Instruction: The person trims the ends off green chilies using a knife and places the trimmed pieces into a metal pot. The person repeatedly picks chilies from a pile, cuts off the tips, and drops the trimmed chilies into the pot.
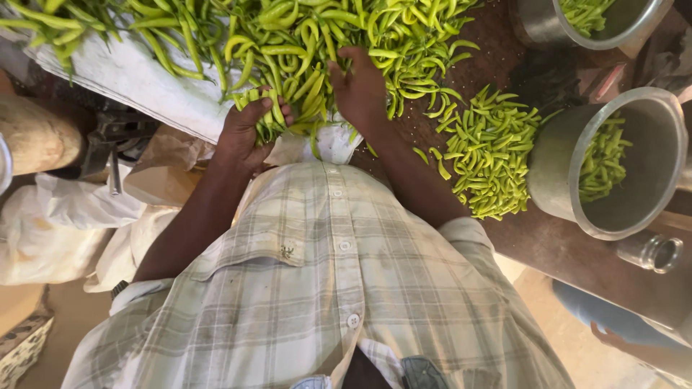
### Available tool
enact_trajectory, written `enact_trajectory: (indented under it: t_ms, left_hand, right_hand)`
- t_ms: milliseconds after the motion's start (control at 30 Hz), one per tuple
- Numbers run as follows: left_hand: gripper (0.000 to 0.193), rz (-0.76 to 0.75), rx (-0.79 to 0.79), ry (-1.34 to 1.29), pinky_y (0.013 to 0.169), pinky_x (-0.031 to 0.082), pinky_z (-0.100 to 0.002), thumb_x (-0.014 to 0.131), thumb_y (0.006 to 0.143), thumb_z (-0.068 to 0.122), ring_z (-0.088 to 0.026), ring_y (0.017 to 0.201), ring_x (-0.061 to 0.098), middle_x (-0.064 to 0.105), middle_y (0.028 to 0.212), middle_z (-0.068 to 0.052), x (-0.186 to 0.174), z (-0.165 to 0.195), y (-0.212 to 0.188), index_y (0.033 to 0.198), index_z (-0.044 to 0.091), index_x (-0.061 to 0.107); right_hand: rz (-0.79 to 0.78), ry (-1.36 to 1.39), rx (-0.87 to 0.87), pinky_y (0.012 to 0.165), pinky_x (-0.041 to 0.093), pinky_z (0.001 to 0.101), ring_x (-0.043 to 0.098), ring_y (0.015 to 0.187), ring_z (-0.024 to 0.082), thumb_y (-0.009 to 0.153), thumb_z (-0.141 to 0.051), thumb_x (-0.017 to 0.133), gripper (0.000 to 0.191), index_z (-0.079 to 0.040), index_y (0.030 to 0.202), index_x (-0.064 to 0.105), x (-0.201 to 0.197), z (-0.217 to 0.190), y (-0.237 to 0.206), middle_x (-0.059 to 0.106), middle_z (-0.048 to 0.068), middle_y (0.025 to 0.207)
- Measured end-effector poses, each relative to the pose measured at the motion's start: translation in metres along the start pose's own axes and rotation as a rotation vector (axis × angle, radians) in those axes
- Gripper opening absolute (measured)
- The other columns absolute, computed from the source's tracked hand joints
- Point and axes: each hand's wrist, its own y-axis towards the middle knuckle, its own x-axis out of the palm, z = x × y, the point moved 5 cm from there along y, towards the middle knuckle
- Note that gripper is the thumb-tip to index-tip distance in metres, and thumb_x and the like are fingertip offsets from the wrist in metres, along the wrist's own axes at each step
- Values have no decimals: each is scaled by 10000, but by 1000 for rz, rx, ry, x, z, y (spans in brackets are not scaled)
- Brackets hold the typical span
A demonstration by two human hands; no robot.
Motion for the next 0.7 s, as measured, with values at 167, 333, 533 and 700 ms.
enact_trajectory:
  t_ms: [167, 333, 533, 700]
  left_hand:
    - [428, -6, 18, -18, 916, 616, -434, 770, 898, 124, -284, 1038, 689, 672, 1107, -132, 5, 20, -8, 1268, 55, 566]
    - [391, -78, -38, 37, 904, 634, -445, 759, 884, 80, -295, 1019, 719, 695, 1155, -169, 24, 30, -17, 1221, 57, 562]
    - [298, -131, 50, 734, 756, 624, -405, 750, 885, -21, -255, 863, 740, 749, 1080, -186, 62, 14, 7, 1149, 6, 612]
    - [332, -261, -180, 624, 838, 634, -338, 791, 869, -47, -202, 931, 745, 725, 1088, -152, 72, -13, 17, 1174, -26, 661]
  right_hand:
    - [-44, 30, 17, 695, 543, 342, 666, 763, 192, 927, -132, 778, 184, -27, 967, 633, -6, 11, 7, 684, 106, 875]
    - [-274, 455, 515, 663, 479, 262, 630, 773, 90, 990, -62, 693, 80, -37, 1013, 620, -33, 39, -37, 717, 58, 931]
    - [-390, 516, 240, 831, 528, 243, 634, 940, 76, 985, 43, 733, 156, 0, 1116, 661, -36, 11, -66, 680, 60, 1063]
    - [-345, 769, 366, 787, 523, 227, 631, 897, 63, 966, 70, 704, 193, 4, 1136, 639, -27, 15, -65, 677, 32, 1052]
